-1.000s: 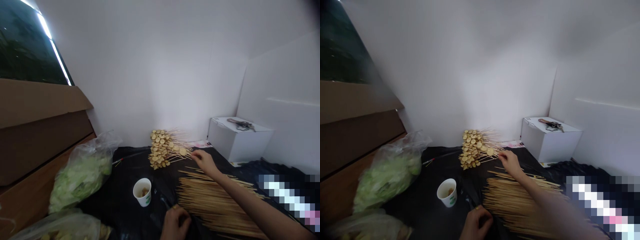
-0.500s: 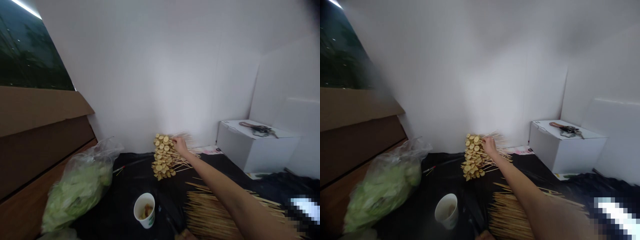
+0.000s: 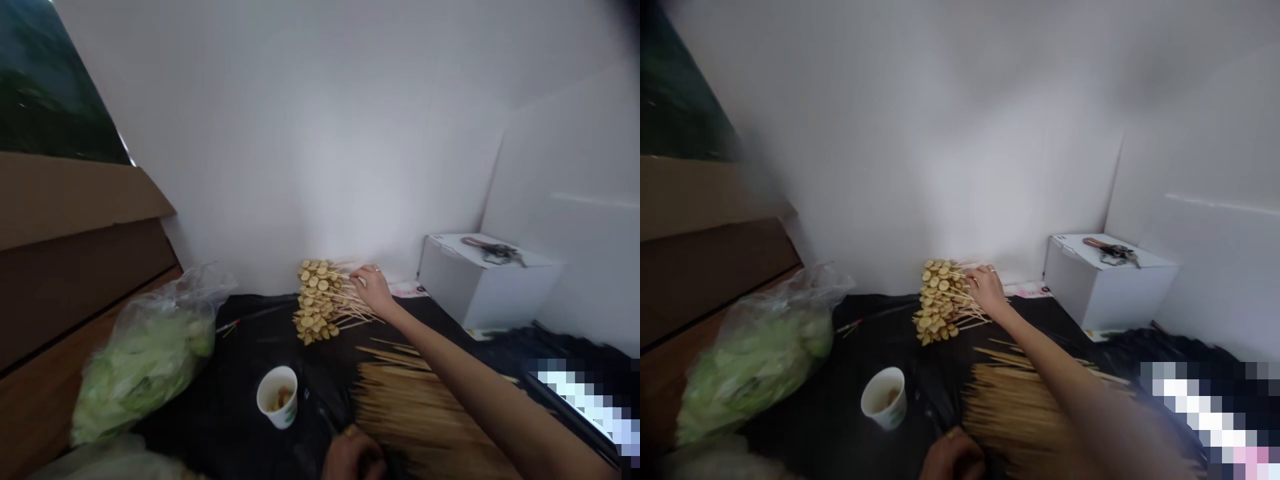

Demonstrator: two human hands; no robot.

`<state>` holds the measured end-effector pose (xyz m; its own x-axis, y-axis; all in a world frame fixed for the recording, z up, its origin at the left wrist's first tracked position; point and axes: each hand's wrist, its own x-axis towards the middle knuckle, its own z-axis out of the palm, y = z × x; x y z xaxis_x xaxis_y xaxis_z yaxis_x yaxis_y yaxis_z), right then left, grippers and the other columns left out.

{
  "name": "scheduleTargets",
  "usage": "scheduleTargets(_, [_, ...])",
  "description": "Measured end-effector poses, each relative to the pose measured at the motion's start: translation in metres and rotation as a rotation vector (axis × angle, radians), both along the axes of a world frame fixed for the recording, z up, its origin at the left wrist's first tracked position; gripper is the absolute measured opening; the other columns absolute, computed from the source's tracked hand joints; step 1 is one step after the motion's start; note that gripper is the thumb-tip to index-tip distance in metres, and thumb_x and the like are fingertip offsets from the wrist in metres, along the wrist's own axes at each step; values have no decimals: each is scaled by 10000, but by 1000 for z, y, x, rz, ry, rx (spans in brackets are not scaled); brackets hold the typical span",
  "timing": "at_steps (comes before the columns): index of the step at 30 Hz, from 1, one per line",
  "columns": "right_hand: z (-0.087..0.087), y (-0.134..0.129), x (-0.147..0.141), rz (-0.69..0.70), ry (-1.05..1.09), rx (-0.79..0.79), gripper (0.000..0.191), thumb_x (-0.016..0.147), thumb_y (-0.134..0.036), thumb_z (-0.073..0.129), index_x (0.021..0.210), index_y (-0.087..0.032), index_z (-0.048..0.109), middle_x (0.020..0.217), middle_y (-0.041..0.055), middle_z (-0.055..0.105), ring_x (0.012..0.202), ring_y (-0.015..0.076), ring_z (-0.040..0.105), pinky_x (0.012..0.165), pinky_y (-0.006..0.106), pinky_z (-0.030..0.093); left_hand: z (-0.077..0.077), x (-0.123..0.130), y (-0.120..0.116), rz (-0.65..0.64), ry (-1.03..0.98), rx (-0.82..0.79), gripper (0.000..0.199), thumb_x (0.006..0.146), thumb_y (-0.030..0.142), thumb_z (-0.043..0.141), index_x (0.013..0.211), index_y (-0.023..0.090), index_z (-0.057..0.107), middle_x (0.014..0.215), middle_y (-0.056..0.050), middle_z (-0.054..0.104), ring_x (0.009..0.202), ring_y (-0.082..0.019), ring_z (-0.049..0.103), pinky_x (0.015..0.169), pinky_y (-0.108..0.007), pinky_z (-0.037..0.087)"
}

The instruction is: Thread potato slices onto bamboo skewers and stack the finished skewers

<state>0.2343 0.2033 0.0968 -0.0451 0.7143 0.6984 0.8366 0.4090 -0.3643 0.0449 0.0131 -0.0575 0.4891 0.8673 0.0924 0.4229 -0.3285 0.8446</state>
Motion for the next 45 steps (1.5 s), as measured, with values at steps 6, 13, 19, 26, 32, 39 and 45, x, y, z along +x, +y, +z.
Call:
scheduleTargets(6, [-25, -92, 32, 22, 53, -47, 190, 884, -241, 516, 859, -201, 700, 852, 55, 678, 860, 199, 558, 794, 310, 412, 36, 3, -19, 38, 28, 12, 131, 751, 162, 581, 773, 193, 706, 790, -54, 658, 750, -181, 595, 682, -261, 408])
scheduleTargets(13, [-83, -144, 52, 76, 50, -260, 151, 823, -198, 548, 755, -195, 683, 784, 39, 679, 800, 186, 555, 742, 299, 405, 42, 4, -19, 45, 34, 33, 127, 750, 181, 584, 754, 182, 711, 750, -47, 651, 707, -173, 586, 643, -254, 399])
scheduleTargets(19, [-85, -162, 50, 163, -116, -428, 177, 732, -83, 548, 679, -198, 673, 706, -2, 652, 729, 155, 557, 822, 299, 374, 41, 4, -17, 31, 22, 36, 139, 756, 200, 578, 761, 189, 717, 760, -47, 656, 717, -173, 592, 651, -255, 407])
scheduleTargets(26, [-91, -164, 40, 106, -250, -461, 213, 797, -79, 500, 719, -182, 668, 791, 44, 639, 819, 180, 535, 753, 274, 370, 39, 2, -17, 22, 10, 61, 144, 768, 194, 576, 778, 194, 719, 775, -50, 663, 724, -176, 592, 667, -258, 410])
scheduleTargets(32, [-97, -162, 35, 48, -379, -453, 245, 854, -81, 446, 743, -175, 643, 824, 67, 632, 856, 197, 521, 786, 293, 362, 40, 2, -17, 20, 25, 63, 142, 767, 192, 577, 778, 193, 719, 780, -50, 669, 751, -183, 600, 681, -262, 407])
scheduleTargets(39, [-98, -162, 27, -15, -532, -438, 217, 810, -47, 482, 924, -136, 643, 1001, 130, 630, 983, 249, 500, 871, 336, 347, 42, 2, -15, 17, 57, 76, 165, 796, 208, 551, 753, 187, 709, 769, -52, 667, 753, -186, 602, 683, -265, 407])
scheduleTargets(45, [-99, -161, 23, -24, -610, -435, 195, 851, -76, 475, 903, -110, 659, 933, 140, 640, 957, 258, 508, 833, 347, 360, 40, 2, -14, 7, 54, 82, 175, 809, 212, 537, 766, 185, 704, 781, -51, 672, 755, -180, 609, 683, -260, 418])
